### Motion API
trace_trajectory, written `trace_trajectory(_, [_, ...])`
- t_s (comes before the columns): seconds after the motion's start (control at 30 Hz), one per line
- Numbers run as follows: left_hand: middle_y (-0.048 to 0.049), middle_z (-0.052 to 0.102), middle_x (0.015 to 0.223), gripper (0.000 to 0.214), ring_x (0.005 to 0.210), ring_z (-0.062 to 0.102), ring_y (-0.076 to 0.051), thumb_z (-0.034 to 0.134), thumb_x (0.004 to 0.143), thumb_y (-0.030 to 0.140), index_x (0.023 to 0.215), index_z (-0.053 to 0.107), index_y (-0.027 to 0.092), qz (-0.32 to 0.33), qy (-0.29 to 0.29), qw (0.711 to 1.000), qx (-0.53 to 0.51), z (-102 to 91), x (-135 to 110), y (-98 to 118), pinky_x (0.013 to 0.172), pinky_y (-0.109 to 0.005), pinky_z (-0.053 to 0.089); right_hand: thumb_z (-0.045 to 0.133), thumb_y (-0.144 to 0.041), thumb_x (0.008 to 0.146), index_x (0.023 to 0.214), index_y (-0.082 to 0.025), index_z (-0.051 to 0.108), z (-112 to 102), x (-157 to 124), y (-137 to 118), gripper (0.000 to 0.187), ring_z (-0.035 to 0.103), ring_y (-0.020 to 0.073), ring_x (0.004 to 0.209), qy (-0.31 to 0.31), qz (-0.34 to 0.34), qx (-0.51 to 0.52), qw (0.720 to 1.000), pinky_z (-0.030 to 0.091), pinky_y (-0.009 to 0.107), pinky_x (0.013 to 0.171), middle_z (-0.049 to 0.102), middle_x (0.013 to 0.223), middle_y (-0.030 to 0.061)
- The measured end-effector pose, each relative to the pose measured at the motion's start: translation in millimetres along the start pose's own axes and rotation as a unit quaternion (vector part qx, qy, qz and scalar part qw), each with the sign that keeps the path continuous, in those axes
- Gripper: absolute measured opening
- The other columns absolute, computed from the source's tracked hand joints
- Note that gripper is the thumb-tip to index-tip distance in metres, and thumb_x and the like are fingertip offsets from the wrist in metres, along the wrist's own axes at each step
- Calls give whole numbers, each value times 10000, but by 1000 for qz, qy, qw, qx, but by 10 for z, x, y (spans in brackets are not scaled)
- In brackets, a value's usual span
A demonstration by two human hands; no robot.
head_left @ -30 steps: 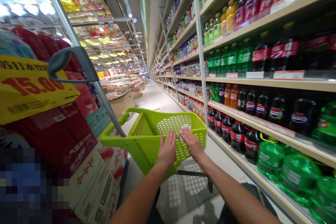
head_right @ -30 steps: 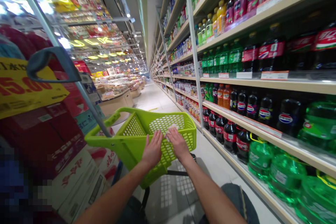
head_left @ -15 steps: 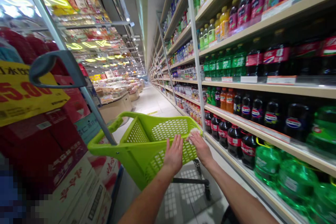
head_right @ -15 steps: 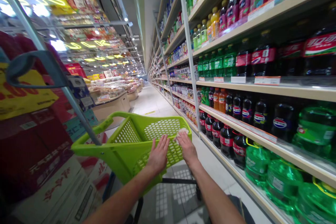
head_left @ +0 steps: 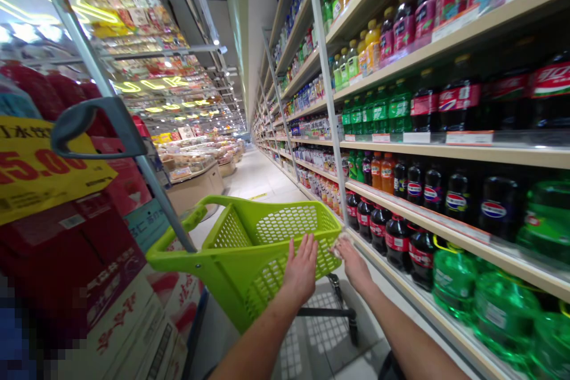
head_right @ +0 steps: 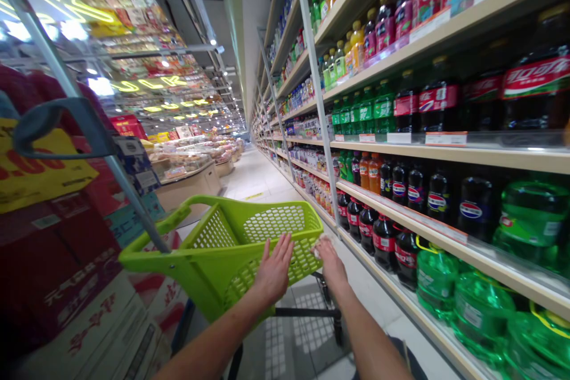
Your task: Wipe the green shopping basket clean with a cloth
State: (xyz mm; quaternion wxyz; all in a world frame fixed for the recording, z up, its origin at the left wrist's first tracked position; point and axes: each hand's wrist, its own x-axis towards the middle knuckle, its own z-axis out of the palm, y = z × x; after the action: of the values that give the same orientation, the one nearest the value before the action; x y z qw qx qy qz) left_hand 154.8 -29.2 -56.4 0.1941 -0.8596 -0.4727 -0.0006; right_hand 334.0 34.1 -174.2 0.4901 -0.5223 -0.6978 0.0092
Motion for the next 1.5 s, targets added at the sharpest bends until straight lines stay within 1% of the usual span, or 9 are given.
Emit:
trace_trajectory(0.1, [-106, 104, 1458, 651, 1346, 55, -224, 349, 745, 204, 1359, 174, 75, -3, -4, 1000, -9, 37, -91, -60, 1067, -537, 93, 371, -69, 769, 1002, -214, 637, 21, -162, -92, 382, 465, 208, 1156, -37, -18, 2, 999, 400, 433, 952, 581, 1168, 59])
trace_trajectory(0.3, [-94, 163, 1448, 634, 1342, 101, -217, 333, 733, 134, 1354, 213, 104, -66, -13, 998, 7, 67, -324, -309, 1071, -526, 106, 315, -25, 785, 1167, -177, 549, 126, 314, -780, 473, 289, 190, 1273, 56, -141, 19, 988, 321, 426, 1021, 466, 1295, 81])
trace_trajectory(0.5, [-78, 138, 1456, 625, 1343, 86, -208, 327, 749, 158, 1359, 197, 112, -88, -21, 996, 28, 157, -666, -522, 1070, -508, 123, 367, -60, 773, 993, -252, 640, 424, -338, -572, 400, 481, 196, 1141, -118, -91, -19, 989, 447, 375, 904, 596, 1150, 34])
trace_trajectory(0.57, [-78, 142, 1455, 614, 1343, 91, -202, 320, 758, 167, 1358, 199, 113, -85, -25, 996, 23, 201, -756, -561, 1072, -501, 123, 355, -50, 775, 996, -235, 642, 388, -385, -602, 406, 467, 204, 1155, -105, -96, -21, 990, 437, 387, 917, 596, 1149, 51])
trace_trajectory(0.73, [-89, 128, 1456, 614, 1345, 73, -207, 319, 760, 174, 1357, 196, 102, -98, -3, 995, 18, 208, -840, -653, 1069, -523, 91, 336, -40, 806, 1166, -200, 550, 391, 162, -1107, 449, 289, 180, 1273, -2, -167, 21, 986, 306, 411, 1039, 466, 1297, 59])
trace_trajectory(0.97, [-86, 163, 1454, 637, 1343, 92, -211, 338, 744, 172, 1361, 192, 118, -125, 16, 991, 48, 252, -1090, -900, 1067, -502, 112, 387, -40, 792, 1049, -211, 618, 671, -399, -1030, 386, 432, 206, 1185, -172, -140, -16, 975, 407, 409, 951, 561, 1195, 74])
trace_trajectory(1.2, [-98, 203, 1443, 625, 1337, 127, -209, 325, 743, 153, 1356, 208, 117, -148, 57, 987, 33, 271, -1333, -1102, 1064, -514, 111, 340, -26, 815, 1177, -188, 532, 592, 162, -1712, 441, 242, 199, 1290, -29, -216, 32, 975, 293, 451, 1035, 439, 1318, 81])
trace_trajectory(1.4, [-97, 216, 1439, 625, 1336, 136, -201, 341, 748, 169, 1356, 207, 122, -143, 73, 985, 57, 290, -1502, -1182, 1065, -486, 129, 441, -43, 785, 999, -202, 636, 805, -307, -1610, 329, 475, 228, 1145, -165, -211, -8, 963, 450, 401, 913, 593, 1146, 86])
trace_trajectory(1.5, [-95, 226, 1435, 604, 1337, 133, -196, 334, 755, 162, 1349, 232, 118, -158, 80, 983, 49, 257, -1580, -1255, 1069, -484, 118, 421, -65, 813, 1082, -204, 596, 724, -142, -1864, 350, 388, 223, 1217, -117, -207, 14, 971, 392, 415, 972, 527, 1235, 79])
